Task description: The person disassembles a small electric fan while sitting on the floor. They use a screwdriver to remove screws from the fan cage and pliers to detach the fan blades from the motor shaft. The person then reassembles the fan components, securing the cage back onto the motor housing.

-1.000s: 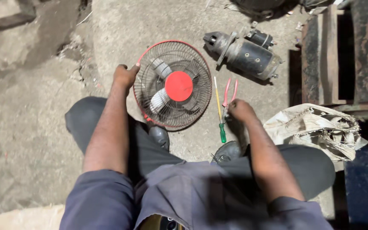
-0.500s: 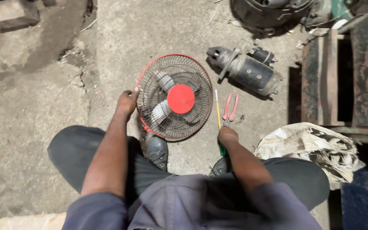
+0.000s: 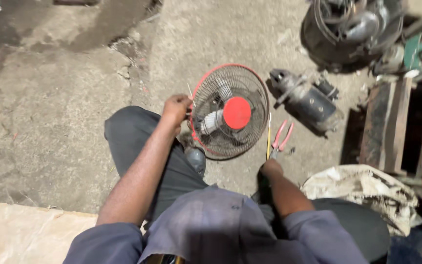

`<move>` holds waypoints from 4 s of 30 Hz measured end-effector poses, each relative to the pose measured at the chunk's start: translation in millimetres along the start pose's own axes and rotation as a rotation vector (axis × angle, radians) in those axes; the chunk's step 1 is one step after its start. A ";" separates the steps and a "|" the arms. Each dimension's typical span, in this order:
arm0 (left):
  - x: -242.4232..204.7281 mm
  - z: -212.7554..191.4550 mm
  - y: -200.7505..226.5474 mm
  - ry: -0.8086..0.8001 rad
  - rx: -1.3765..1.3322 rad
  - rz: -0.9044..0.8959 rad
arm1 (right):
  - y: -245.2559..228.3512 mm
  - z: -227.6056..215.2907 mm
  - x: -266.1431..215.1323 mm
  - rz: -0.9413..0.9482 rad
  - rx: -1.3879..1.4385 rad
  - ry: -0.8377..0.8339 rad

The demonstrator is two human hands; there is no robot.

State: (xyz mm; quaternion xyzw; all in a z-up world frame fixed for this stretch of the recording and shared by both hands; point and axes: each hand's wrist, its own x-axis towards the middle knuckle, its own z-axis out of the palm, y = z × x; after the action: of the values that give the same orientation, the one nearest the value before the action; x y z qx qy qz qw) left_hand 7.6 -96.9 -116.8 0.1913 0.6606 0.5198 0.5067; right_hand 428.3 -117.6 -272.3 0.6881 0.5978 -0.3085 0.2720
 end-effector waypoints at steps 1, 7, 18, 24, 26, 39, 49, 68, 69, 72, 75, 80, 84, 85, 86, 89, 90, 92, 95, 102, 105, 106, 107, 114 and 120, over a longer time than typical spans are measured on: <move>0.2 0.5 -0.5 0.010 0.026 -0.012 | -6.9 -0.4 -2.8 0.066 0.178 0.120; 11.4 10.3 -25.7 -0.082 0.198 -0.010 | -14.7 -16.7 -2.9 -0.047 0.016 -0.029; -63.9 81.9 -42.2 -0.656 0.730 0.048 | -66.4 -56.4 -102.3 -0.317 1.507 -0.430; -59.5 77.4 -34.7 -0.604 0.537 0.081 | -122.2 -55.0 -126.6 -0.792 1.449 -0.254; -44.4 69.4 -21.9 -0.286 0.609 0.229 | -119.0 -49.0 -104.0 -0.714 1.550 -0.358; 37.9 35.5 -21.8 -0.034 0.256 -0.113 | -77.6 7.3 -23.3 -0.281 0.816 0.217; 52.1 21.6 -37.2 -0.129 0.361 -0.416 | -73.0 -27.9 -49.0 -0.213 0.968 0.205; -62.5 165.5 104.4 -0.253 1.299 0.453 | -97.0 9.5 -59.5 -0.197 1.535 -0.766; -70.6 177.1 107.1 -0.283 1.353 0.489 | -100.6 6.0 -67.2 -0.263 1.496 -0.796; -91.3 214.4 104.8 -0.425 1.456 0.621 | -93.9 -24.5 -92.6 -0.502 1.042 -0.353; -95.3 238.7 97.9 -0.476 1.432 0.711 | -68.6 -78.2 -105.9 -0.230 1.270 0.266; -72.8 267.2 100.3 -0.553 1.197 0.498 | -19.0 -144.9 -132.8 -0.488 1.294 1.176; -65.0 281.0 81.5 -0.639 0.912 0.295 | -20.6 -162.7 -153.6 -0.705 0.882 1.238; -64.7 283.6 76.4 -0.665 0.861 0.287 | -24.2 -163.6 -157.6 -0.687 0.705 1.252; -63.7 285.7 73.4 -0.702 0.778 0.287 | -28.7 -165.1 -159.4 -0.695 0.707 1.253; -60.6 282.8 71.1 -0.710 0.558 0.257 | -35.2 -168.6 -154.1 -0.682 0.687 1.251; -60.0 274.9 70.4 -0.653 0.508 0.217 | -33.0 -168.2 -149.2 -0.642 0.663 1.245; -57.6 255.0 74.5 -0.545 0.525 0.250 | -26.0 -175.0 -132.9 -0.576 0.688 1.249; -58.7 200.0 76.5 -0.427 0.666 0.363 | -5.6 -182.8 -108.8 -0.526 0.832 1.269; -86.3 164.4 34.2 -0.430 0.768 0.489 | 16.5 -193.5 -76.9 -0.595 0.976 1.387; -76.4 160.1 24.0 -0.391 0.868 0.391 | 12.3 -195.6 -74.5 -0.618 1.091 1.368; -71.4 158.1 19.3 -0.396 0.876 0.314 | 13.3 -196.6 -74.5 -0.633 1.137 1.352; -64.6 154.5 15.3 -0.428 0.847 0.302 | 14.7 -198.6 -74.2 -0.653 1.162 1.325; -41.5 122.1 -13.6 -0.495 0.902 0.328 | 35.2 -198.9 -79.6 -0.575 1.189 1.252; -60.4 122.8 -7.5 -0.492 0.881 0.391 | 69.0 -176.3 -35.0 -0.441 1.427 0.924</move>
State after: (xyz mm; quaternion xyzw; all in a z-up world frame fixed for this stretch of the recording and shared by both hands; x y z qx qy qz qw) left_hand 141.3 -86.3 -88.3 0.6212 0.6299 0.2182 0.4121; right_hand 510.9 -19.0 -129.0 0.6189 0.4320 -0.3447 -0.5582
